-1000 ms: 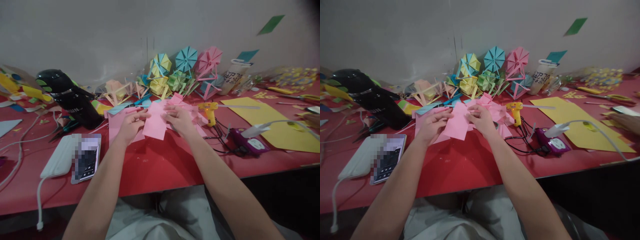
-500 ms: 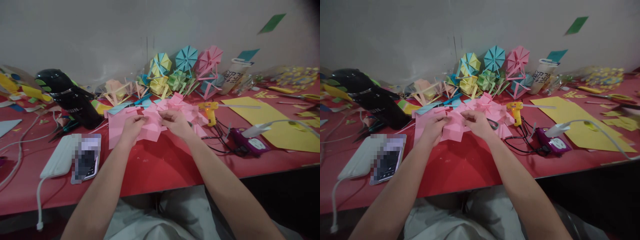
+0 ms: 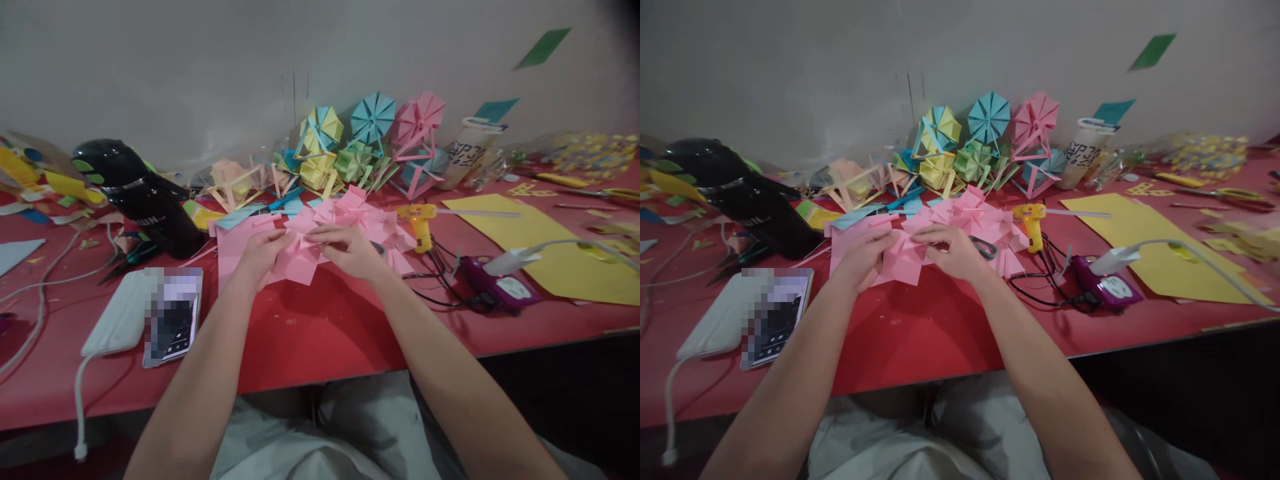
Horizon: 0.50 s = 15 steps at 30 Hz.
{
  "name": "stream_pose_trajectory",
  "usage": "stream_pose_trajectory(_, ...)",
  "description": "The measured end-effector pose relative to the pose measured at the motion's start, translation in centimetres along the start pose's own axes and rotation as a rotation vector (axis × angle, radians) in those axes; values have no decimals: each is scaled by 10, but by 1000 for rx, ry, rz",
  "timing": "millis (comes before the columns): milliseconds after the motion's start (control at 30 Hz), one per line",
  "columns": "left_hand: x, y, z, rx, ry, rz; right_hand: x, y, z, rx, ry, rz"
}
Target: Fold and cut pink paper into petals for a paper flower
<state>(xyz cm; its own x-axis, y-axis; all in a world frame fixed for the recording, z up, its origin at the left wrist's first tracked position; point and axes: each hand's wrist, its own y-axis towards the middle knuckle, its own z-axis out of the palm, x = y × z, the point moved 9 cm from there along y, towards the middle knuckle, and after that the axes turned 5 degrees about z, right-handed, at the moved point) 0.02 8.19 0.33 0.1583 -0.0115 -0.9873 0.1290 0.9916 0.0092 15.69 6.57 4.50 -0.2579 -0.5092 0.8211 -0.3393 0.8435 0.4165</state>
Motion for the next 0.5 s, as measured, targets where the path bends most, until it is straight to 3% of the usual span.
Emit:
stream_pose_trajectory(200, -12, -5, 13, 180, 323, 188, -5, 2, 0, -35, 80, 129)
stream_pose_trajectory(333, -18, -12, 32, 303, 399, 271, -10, 0, 10, 39, 137, 242)
stream_pose_trajectory(500, -17, -14, 39, 299, 380, 252, -19, 0, 12, 57, 176, 312)
